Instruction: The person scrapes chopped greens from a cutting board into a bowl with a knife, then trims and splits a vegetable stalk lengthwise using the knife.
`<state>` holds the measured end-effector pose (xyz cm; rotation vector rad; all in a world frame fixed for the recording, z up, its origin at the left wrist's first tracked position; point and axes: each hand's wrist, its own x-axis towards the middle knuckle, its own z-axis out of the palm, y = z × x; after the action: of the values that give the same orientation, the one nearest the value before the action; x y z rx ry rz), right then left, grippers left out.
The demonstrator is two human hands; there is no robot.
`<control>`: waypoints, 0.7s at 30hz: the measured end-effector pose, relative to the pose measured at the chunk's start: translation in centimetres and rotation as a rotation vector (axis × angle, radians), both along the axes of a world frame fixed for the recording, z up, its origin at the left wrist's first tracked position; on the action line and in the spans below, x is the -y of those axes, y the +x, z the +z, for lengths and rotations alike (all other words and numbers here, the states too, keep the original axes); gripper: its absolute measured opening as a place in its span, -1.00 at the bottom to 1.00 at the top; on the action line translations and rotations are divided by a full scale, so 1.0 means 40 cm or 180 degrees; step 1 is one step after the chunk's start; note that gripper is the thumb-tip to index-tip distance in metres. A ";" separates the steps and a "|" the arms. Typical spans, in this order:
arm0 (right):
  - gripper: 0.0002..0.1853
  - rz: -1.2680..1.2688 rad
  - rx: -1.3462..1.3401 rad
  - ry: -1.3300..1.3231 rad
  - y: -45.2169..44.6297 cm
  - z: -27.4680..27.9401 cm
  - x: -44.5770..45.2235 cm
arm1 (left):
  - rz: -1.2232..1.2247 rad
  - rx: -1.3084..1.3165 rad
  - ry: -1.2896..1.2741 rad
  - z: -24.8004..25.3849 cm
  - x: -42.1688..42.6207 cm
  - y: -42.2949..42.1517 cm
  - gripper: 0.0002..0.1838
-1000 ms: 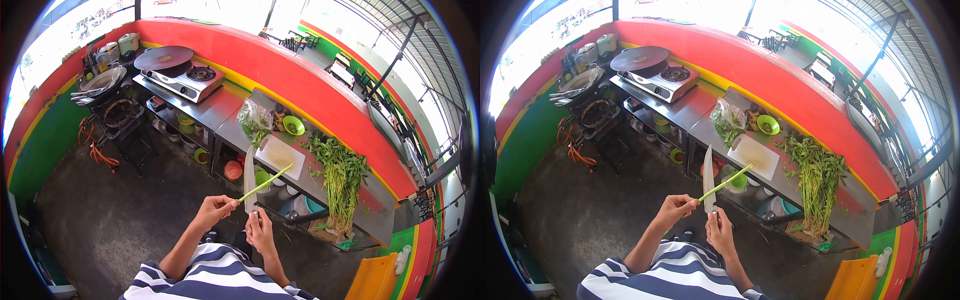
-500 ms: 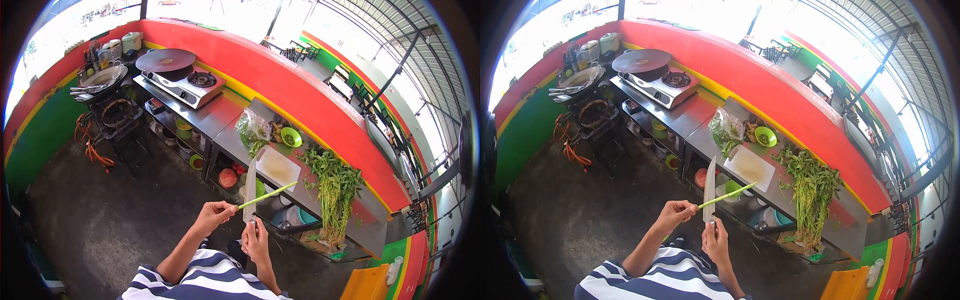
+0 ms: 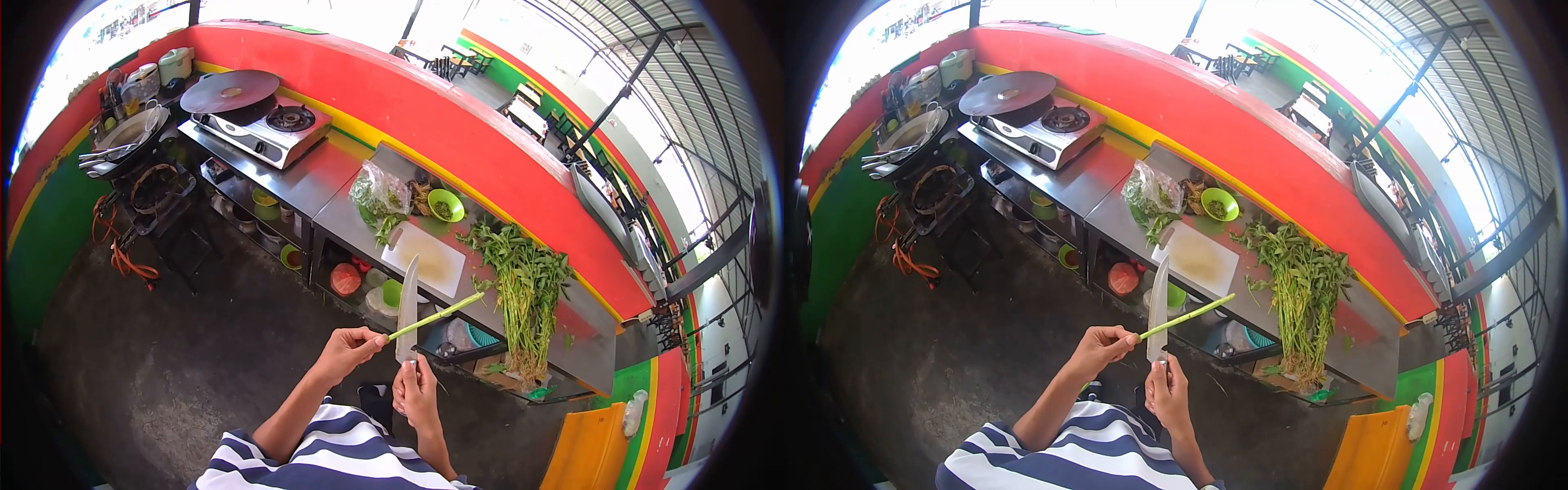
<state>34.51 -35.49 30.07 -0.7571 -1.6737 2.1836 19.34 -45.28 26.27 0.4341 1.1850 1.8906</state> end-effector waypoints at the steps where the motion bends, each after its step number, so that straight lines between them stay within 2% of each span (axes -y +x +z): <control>1: -0.78 0.0020 -0.0024 -0.0040 0.002 0.000 -0.004 | -0.0053 -0.0014 -0.0013 0.000 -0.001 0.000 -0.77; 10: -0.78 0.0079 -0.0187 -0.0004 -0.038 0.005 -0.024 | 0.0006 -0.0543 -0.0159 -0.009 0.015 0.002 -0.74; 16: -0.78 0.0184 -0.0146 0.0104 -0.046 -0.016 -0.024 | 0.0358 -0.0312 -0.0169 -0.005 0.022 0.015 -0.79; 21: -0.78 0.0238 -0.0096 0.0122 -0.046 -0.003 -0.018 | 0.0311 -0.0172 -0.0079 -0.011 0.024 0.006 -0.78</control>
<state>32.69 -34.76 29.96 -0.6584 -1.7504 2.1946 19.59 -46.26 25.85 0.4227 1.2846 1.9558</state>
